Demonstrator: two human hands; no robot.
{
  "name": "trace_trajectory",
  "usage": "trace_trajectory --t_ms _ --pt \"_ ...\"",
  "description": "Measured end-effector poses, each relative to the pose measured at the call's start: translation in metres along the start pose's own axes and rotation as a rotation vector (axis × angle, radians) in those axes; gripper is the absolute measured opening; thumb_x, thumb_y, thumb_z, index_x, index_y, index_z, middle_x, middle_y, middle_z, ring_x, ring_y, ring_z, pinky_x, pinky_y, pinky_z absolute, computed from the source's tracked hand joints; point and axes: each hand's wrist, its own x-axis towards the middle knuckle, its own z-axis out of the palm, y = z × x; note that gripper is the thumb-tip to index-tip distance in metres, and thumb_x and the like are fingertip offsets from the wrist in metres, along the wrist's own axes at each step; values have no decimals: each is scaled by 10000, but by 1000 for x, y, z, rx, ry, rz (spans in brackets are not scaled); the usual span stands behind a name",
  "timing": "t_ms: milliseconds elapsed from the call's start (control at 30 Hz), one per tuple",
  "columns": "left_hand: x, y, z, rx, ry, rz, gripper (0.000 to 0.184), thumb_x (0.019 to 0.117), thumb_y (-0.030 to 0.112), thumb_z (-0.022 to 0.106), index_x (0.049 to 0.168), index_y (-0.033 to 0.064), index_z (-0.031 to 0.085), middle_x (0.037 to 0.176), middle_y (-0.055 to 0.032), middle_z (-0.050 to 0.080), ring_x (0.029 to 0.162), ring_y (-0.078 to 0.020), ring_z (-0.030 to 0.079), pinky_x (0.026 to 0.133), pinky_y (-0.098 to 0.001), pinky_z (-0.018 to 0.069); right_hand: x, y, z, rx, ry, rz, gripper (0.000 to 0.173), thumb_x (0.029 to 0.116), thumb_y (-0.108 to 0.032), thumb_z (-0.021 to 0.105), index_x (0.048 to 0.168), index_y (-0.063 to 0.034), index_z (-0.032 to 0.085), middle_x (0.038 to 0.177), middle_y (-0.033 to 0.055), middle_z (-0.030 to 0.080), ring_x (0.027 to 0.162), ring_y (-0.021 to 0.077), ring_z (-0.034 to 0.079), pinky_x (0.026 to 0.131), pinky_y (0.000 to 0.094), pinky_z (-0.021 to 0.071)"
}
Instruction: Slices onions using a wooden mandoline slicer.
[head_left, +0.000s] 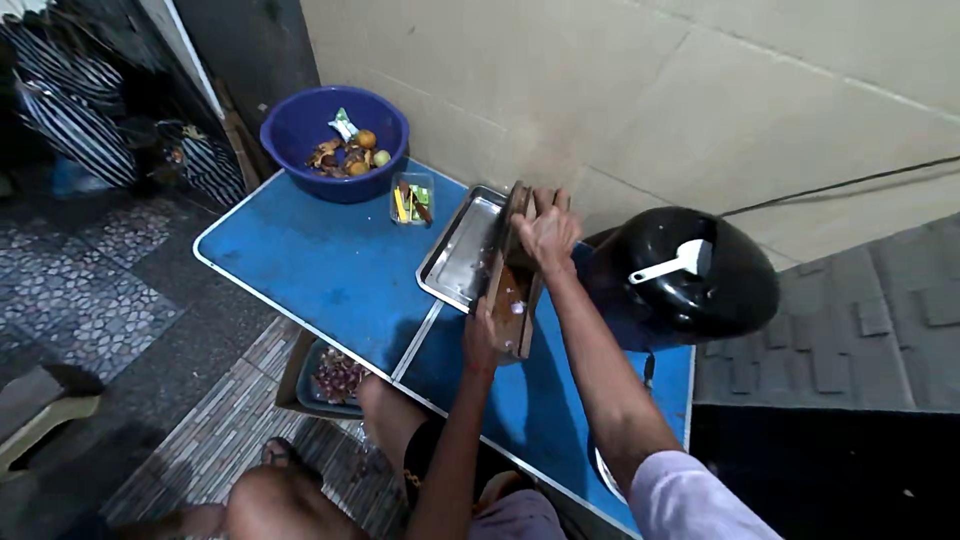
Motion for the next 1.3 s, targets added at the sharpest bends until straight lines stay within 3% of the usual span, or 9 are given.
trace_trajectory --t_ms 133,200,333,433,667,767,933,1200,1300 --pt "-5 8 -7 12 -73 -76 474 1094 142 407 1553 23 395 1430 -287 539 1306 -387 566 1114 -484 450 -54 4 -9 73 -38 -42 713 921 -538 636 1523 -179 509 1660 219 280 1251 576 503 802 718 472" --pt "-2 10 -8 38 -73 -86 466 1091 136 413 1543 24 413 1396 -294 560 1271 -394 589 1096 -487 464 -56 3 -4 67 0 -41 686 912 -530 608 1510 -203 528 1637 215 332 1235 560 515 768 702 470" --pt "-2 2 -1 19 -87 -59 491 1090 124 421 1571 43 364 1373 -317 553 1235 -424 598 1068 -504 483 8 6 10 -14 23 22 667 870 -613 603 1423 -240 620 1538 218 479 1186 475 607 851 660 491" --pt "0 5 -4 11 -59 -55 466 1103 152 392 1551 24 396 1400 -286 562 1268 -388 595 1086 -479 477 18 2 4 11 -8 21 682 866 -609 638 1443 -248 598 1537 202 477 1199 469 597 865 668 489" --pt "-1 5 -2 16 -55 -60 464 1090 128 423 1542 23 415 1384 -293 568 1237 -405 609 1063 -497 490 -69 0 -10 77 -30 -24 654 921 -506 619 1493 -197 545 1615 216 362 1215 549 528 770 707 461" --pt "1 6 -5 29 -97 -76 481 1087 127 437 1556 32 394 1406 -295 549 1248 -404 600 1072 -485 485 -30 0 5 -7 42 28 656 867 -576 594 1466 -310 581 1559 179 466 1207 487 578 792 654 491" --pt "1 4 -4 19 -87 -26 524 1066 104 473 1571 26 357 1462 -287 512 1325 -400 548 1125 -485 439 15 -4 2 -6 -27 66 666 869 -629 630 1441 -290 600 1523 185 507 1214 454 596 879 662 483" --pt "0 8 -6 36 -84 -65 491 1063 104 467 1538 -5 402 1420 -291 542 1289 -398 573 1103 -488 460 -56 3 -8 48 -47 -34 696 917 -561 608 1505 -198 533 1624 236 344 1205 561 537 768 702 472" --pt "-1 3 -1 22 -51 -30 462 1102 185 428 1519 -15 430 1382 -305 566 1263 -417 588 1089 -506 465 -12 2 6 -6 3 23 660 878 -610 607 1448 -278 598 1550 204 469 1178 486 601 820 664 493"
